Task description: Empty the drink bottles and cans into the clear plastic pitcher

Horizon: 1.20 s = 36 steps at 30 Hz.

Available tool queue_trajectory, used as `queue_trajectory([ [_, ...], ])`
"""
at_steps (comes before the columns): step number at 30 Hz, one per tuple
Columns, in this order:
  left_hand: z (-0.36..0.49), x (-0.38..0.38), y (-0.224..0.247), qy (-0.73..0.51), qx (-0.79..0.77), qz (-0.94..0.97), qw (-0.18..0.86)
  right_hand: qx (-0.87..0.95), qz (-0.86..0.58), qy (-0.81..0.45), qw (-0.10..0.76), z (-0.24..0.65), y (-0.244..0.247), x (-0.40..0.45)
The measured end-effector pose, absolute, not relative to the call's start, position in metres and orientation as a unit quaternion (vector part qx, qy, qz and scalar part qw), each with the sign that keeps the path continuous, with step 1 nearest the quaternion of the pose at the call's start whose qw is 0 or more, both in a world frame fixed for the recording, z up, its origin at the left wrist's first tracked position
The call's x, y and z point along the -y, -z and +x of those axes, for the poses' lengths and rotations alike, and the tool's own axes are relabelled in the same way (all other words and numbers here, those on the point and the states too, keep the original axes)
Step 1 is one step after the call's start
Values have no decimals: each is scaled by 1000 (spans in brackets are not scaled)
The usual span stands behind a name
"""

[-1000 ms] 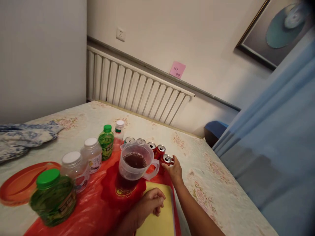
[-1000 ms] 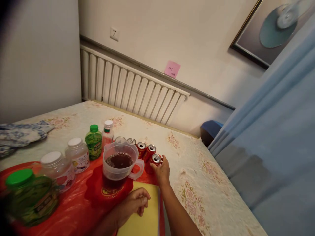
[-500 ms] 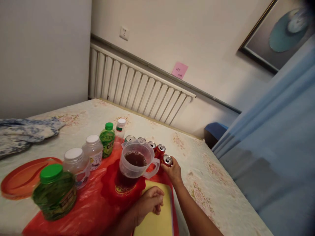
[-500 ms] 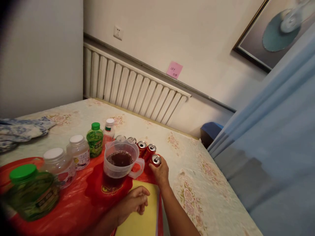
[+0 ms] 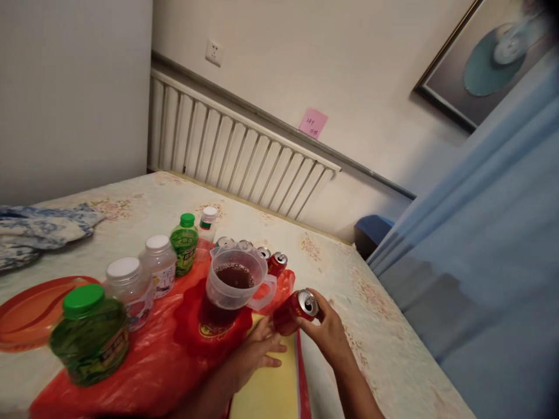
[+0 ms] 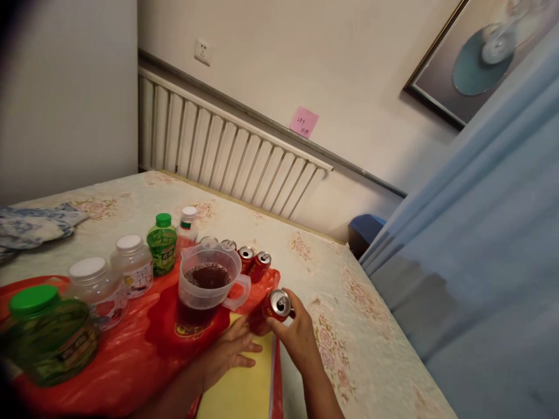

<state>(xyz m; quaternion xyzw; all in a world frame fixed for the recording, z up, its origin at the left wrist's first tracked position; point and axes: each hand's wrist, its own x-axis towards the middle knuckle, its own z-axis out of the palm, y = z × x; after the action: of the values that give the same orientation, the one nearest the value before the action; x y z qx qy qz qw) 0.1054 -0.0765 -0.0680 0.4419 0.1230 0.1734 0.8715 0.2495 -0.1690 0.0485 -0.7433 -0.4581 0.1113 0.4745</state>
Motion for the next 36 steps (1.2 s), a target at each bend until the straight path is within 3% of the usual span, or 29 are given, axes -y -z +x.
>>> queue_trajectory([
  [7,95,77,54,-149,33,371,916,453,-736,-140,484,230,-46,198],
  [13,93,77,50,-132,41,340,930,455,-724,-160,493,220,-50,203],
  [26,89,78,50,-132,54,305,942,502,-724,29,472,194,-48,208],
  [36,87,76,50,-136,51,337,930,515,-713,7,475,192,-55,209],
])
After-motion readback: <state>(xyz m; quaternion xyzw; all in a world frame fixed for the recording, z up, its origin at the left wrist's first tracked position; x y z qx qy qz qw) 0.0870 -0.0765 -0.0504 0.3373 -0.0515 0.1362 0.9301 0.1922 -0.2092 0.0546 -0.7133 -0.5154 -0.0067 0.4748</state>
